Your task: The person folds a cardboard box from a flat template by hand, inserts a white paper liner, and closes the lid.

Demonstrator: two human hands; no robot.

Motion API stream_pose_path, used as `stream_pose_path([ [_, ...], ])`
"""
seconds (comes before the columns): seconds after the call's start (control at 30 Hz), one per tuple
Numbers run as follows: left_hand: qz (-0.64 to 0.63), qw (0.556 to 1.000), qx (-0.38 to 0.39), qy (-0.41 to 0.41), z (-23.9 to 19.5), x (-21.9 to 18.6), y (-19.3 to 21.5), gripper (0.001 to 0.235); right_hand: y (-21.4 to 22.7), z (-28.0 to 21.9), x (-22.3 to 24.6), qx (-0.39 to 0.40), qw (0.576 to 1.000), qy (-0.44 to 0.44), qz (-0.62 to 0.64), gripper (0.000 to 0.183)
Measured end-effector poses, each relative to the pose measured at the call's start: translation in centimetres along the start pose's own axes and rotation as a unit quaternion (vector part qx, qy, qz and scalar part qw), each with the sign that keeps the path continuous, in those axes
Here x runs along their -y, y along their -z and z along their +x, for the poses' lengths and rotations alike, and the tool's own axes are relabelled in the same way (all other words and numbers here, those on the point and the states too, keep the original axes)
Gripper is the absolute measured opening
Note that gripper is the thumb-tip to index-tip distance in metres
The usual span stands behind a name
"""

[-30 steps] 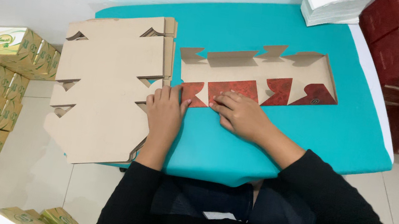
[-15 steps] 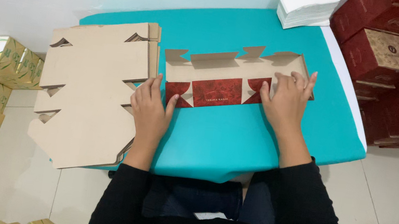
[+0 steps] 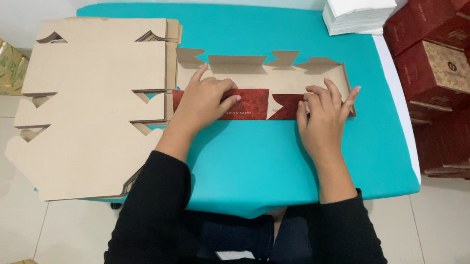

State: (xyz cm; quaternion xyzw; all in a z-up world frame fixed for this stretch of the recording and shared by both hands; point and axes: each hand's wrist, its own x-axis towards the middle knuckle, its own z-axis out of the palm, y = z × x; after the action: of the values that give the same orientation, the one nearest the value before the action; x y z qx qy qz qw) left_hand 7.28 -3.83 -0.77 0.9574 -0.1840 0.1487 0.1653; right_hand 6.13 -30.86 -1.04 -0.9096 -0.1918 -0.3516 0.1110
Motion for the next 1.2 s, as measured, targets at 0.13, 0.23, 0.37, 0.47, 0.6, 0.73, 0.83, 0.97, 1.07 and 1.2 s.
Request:
stream_pose_path([
  [0.13,-0.039,0.999,0.005,-0.003,-0.7,0.3,-0.2,0.017,1.0,1.4,1.7,-0.032,0.996,0.075,-0.038,0.010],
  [0.23,-0.088,0.996,0.017,0.008,-0.8,0.1,0.3,0.014,1.2,2.7,3.4,-0.050,0.987,0.131,-0.079,0.011],
  [0.37,-0.088,0.995,0.038,-0.003,-0.8,0.1,0.5,0.017,0.9,3.9,5.4,-0.068,0.972,0.186,-0.128,0.007],
  [0.47,-0.101,0.994,0.035,0.002,-0.7,0.4,0.1,0.016,0.7,4.6,6.0,-0.079,0.961,0.225,-0.143,0.003],
  [0.6,-0.098,0.995,0.025,-0.021,-0.5,0.2,-0.1,0.017,1.2,5.3,6.0,-0.067,0.954,0.252,-0.146,0.003],
  [0.73,-0.102,0.990,-0.027,-0.095,-0.1,-0.7,0.7,0.013,2.0,5.4,5.0,-0.023,0.953,0.272,-0.130,0.020],
  [0.83,-0.119,0.985,-0.011,-0.122,0.4,-1.0,1.3,0.017,1.8,4.7,3.9,-0.022,0.964,0.229,-0.132,0.012],
  [0.97,-0.135,0.984,0.042,-0.104,0.7,-1.4,1.6,0.019,1.5,4.0,2.8,-0.025,0.972,0.200,-0.120,0.010],
  [1.07,-0.164,0.980,0.073,-0.086,0.5,-1.6,1.9,0.014,1.6,3.7,3.2,-0.030,0.976,0.192,-0.094,0.007],
  [1.2,-0.161,0.980,0.076,-0.086,0.5,-1.8,2.0,0.012,1.3,3.6,3.6,-0.056,0.972,0.197,-0.110,0.015],
])
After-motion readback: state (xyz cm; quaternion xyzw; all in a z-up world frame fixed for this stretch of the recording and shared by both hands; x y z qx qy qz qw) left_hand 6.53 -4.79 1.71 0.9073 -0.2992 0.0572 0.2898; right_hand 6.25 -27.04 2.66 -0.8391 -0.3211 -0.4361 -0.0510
